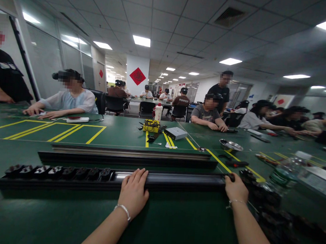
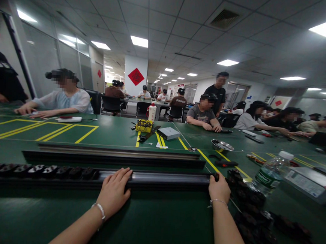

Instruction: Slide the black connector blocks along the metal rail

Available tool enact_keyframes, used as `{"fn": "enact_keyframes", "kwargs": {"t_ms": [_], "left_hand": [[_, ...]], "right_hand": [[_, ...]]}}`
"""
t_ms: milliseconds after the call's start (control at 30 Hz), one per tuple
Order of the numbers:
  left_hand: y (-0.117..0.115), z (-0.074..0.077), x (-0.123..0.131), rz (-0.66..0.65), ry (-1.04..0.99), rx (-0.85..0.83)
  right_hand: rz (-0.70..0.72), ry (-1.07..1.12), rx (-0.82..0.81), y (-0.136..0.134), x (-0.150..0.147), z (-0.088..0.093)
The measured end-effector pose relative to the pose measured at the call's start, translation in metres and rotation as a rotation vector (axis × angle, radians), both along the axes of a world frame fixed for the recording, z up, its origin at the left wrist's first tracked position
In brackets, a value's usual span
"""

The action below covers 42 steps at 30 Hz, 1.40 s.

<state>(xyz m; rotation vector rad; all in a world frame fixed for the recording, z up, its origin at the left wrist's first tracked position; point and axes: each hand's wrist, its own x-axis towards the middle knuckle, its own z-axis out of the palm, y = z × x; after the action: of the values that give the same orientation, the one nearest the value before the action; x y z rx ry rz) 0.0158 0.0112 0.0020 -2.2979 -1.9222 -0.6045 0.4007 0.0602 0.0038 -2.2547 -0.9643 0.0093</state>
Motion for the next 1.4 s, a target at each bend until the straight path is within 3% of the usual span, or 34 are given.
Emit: {"fn": "enact_keyframes", "kwargs": {"t_ms": [967, 1167, 1400], "left_hand": [[0.001, -0.002, -0.001, -0.005, -0.005, 0.032], [0.0, -0.002, -0.001, -0.008, 0.003, 0.04], [-0.001, -0.002, 0.0, 0.0, -0.013, 0.043]], "right_hand": [[-0.031, 0.013, 0.058, -0.003, 0.002, 0.0], [-0.075, 0.039, 0.129, -0.003, 0.01, -0.004], [-0.163, 0.048, 0.285, -0.004, 0.035, -0.02]]}}
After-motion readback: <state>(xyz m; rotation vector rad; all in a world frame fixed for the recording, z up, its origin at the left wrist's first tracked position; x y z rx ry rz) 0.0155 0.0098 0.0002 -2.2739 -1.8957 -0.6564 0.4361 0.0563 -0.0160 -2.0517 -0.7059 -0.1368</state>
